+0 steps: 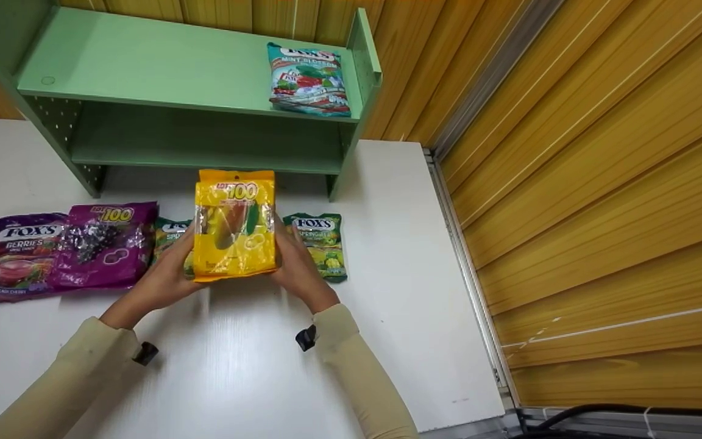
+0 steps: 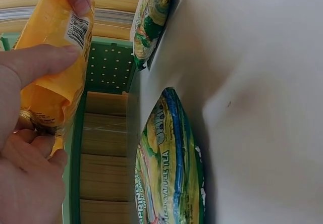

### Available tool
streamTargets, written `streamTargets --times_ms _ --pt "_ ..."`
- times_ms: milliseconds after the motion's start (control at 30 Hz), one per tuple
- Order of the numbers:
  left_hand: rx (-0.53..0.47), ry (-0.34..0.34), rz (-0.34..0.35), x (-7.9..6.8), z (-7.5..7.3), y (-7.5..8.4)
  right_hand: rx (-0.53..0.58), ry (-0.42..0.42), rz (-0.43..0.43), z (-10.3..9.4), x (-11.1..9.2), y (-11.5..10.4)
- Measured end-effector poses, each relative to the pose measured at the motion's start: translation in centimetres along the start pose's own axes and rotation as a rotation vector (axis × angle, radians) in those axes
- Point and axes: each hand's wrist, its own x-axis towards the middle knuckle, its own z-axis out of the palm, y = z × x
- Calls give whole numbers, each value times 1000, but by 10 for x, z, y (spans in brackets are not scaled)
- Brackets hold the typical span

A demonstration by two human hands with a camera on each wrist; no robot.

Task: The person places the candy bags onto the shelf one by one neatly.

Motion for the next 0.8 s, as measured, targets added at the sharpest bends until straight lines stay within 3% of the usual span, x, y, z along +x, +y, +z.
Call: streamTargets --times_ms 433,800 --pt "3 4 -1 -1 -10 9 -35 18 -26 -6 2 -11" --pt "-16 33 67 2 -17 16 -46 35 -57 -13 2 -22"
